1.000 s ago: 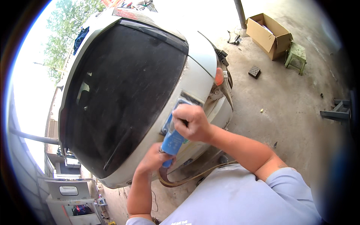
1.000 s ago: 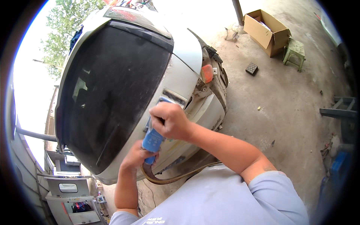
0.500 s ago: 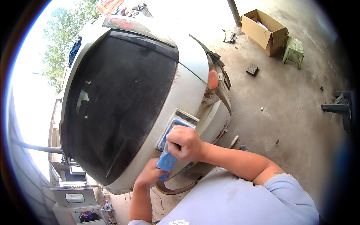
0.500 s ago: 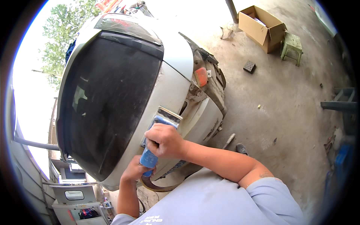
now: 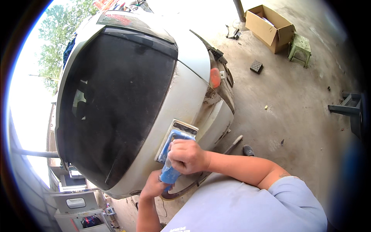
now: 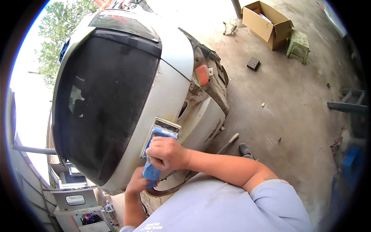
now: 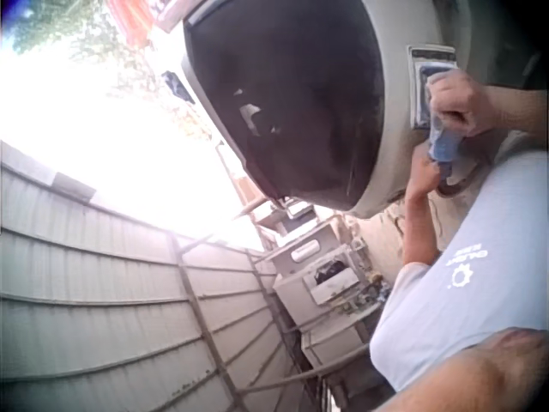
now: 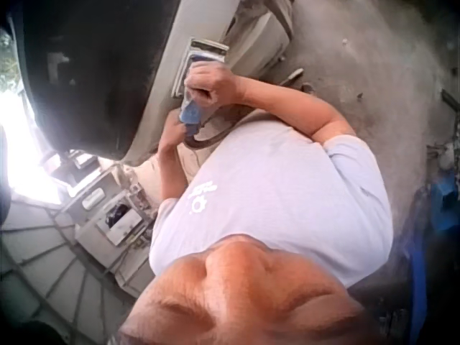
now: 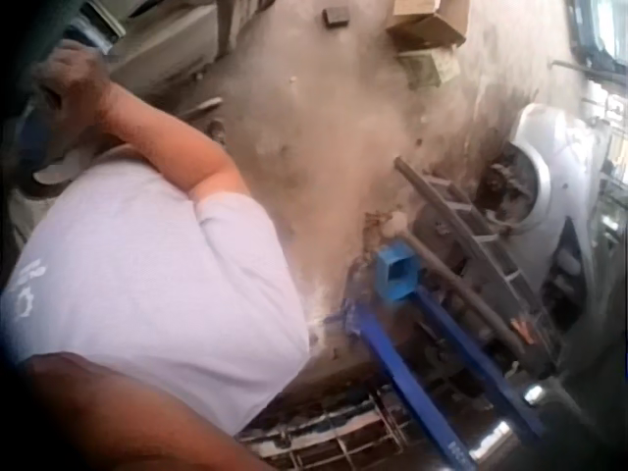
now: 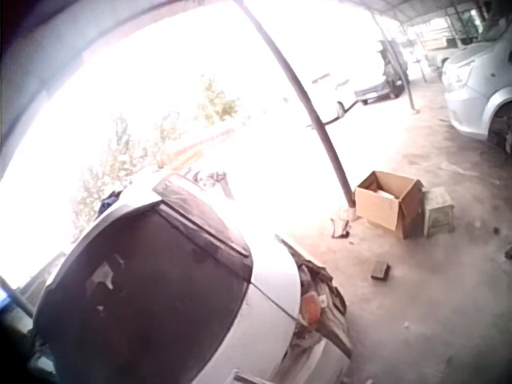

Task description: The person uses a pneumatic sander to smooth the inner edge of a white car door and then the rear bumper of a white SUV. The person moves between the two vehicles and continues sanding the bumper surface.

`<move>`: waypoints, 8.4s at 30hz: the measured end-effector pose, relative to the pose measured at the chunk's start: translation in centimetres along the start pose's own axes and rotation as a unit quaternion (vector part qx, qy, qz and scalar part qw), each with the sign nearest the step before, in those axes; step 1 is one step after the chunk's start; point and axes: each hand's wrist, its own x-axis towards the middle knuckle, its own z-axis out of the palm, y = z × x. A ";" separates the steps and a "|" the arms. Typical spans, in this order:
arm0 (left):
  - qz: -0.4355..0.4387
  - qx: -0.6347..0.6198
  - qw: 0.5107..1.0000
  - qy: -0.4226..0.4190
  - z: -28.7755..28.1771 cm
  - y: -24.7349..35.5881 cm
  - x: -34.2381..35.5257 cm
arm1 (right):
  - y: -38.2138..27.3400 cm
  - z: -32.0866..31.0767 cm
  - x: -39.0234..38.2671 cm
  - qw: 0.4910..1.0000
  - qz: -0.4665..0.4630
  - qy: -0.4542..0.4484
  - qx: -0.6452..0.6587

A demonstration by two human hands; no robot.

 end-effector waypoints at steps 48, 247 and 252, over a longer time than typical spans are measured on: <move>0.001 -0.040 0.986 0.160 3.3 -12.1 -1.5 | -1.2 4.2 -4.1 0.995 -0.064 -0.063 0.049; 0.216 0.363 0.843 0.332 10.5 -21.6 9.3 | 1.0 10.2 -20.3 0.748 0.493 0.445 0.004; 0.247 0.340 0.836 0.354 11.4 -22.7 8.1 | 1.2 11.8 -22.8 0.770 0.494 0.404 0.021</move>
